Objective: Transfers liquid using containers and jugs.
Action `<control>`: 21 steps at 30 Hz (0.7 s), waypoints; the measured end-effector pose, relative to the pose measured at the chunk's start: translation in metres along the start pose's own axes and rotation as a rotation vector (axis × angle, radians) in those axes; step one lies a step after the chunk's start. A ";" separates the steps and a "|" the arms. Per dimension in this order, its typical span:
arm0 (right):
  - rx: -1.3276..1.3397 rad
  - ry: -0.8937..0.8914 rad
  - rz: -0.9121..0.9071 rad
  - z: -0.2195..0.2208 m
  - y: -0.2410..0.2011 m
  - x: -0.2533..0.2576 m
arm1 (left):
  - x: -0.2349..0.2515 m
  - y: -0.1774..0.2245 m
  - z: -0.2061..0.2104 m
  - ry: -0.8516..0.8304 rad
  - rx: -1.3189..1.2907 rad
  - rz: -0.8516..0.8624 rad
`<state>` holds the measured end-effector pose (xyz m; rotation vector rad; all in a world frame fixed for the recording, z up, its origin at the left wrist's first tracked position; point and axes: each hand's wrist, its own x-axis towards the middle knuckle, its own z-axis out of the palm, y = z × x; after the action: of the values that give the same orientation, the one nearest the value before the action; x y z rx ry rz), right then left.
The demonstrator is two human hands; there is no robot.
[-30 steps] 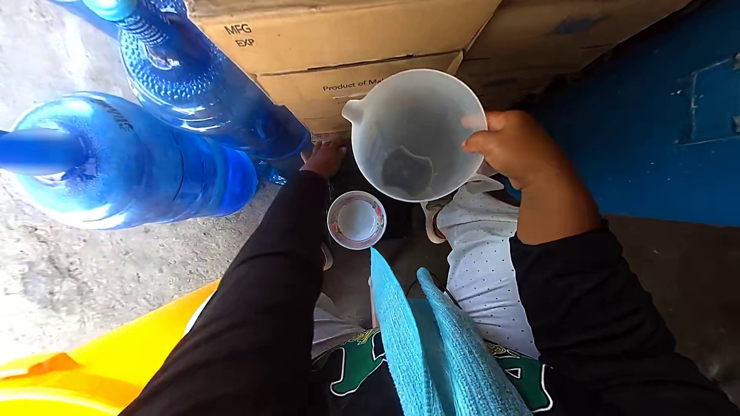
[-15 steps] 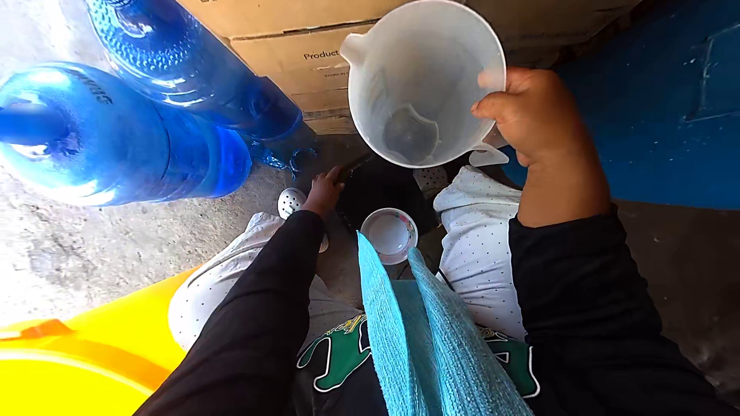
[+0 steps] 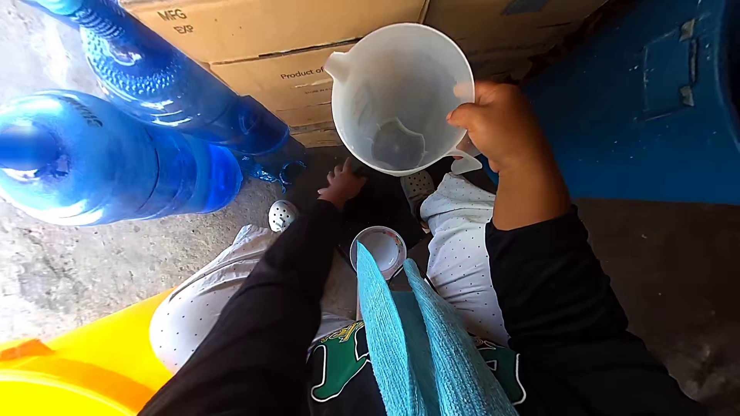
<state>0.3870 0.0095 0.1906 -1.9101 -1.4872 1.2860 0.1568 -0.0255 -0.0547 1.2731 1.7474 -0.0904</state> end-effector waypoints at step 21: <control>-0.029 0.006 -0.035 0.002 0.003 0.003 | -0.049 0.044 0.096 -0.131 0.271 -0.059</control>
<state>0.3868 0.0110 0.1856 -1.8957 -1.5376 1.2490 0.2524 -0.0919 -0.0541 1.3746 1.7001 -0.4478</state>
